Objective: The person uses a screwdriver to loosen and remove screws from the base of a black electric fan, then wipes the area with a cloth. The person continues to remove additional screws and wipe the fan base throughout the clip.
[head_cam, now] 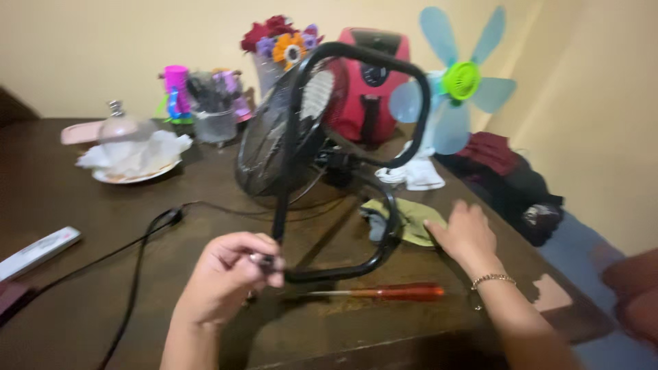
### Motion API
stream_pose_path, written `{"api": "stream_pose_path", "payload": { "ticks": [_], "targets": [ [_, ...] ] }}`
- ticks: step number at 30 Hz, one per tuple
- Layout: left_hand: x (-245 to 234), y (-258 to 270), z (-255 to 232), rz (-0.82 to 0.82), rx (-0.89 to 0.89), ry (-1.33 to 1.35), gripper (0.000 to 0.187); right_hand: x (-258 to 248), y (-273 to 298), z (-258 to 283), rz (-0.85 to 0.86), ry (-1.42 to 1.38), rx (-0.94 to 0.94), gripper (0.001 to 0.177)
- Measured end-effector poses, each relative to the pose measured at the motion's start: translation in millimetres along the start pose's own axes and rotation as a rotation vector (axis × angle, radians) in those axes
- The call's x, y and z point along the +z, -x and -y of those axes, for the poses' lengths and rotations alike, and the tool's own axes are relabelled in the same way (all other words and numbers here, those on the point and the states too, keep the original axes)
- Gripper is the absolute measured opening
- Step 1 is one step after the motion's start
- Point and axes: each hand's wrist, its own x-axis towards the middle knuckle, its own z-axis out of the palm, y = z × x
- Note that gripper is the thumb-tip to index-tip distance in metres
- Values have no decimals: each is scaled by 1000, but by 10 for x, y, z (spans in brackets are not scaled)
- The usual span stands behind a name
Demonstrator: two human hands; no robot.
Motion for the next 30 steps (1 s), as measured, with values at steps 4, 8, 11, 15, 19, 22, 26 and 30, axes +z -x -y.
{"api": "stream_pose_path", "payload": {
  "ticks": [4,8,11,15,19,22,26,30],
  "targets": [
    [575,-498,300,-6,-99,-37,33,404,77,-477,790,-172,480,61],
    [953,-1019,759,43,-139,180,33,465,170,-444,556,-1009,740,38],
    [967,-1101,973,-58,-184,272,35,163,5,-269,298,-1590,858,23],
    [797,-1045,1152,-138,-143,249,34,-448,-92,174,316,-1964,659,19],
    [684,-1041,1197,-152,-119,355,29,-861,-72,639,253,-1962,359,13],
    [660,-1056,1189,-141,-121,376,28,-967,-35,791,224,-1832,284,16],
    [663,-1028,1199,-145,-123,348,26,-1069,28,839,210,-1814,63,15],
    [666,-1047,1194,-138,-124,310,23,-1285,-25,895,120,-1329,-303,19]
  ]
}}
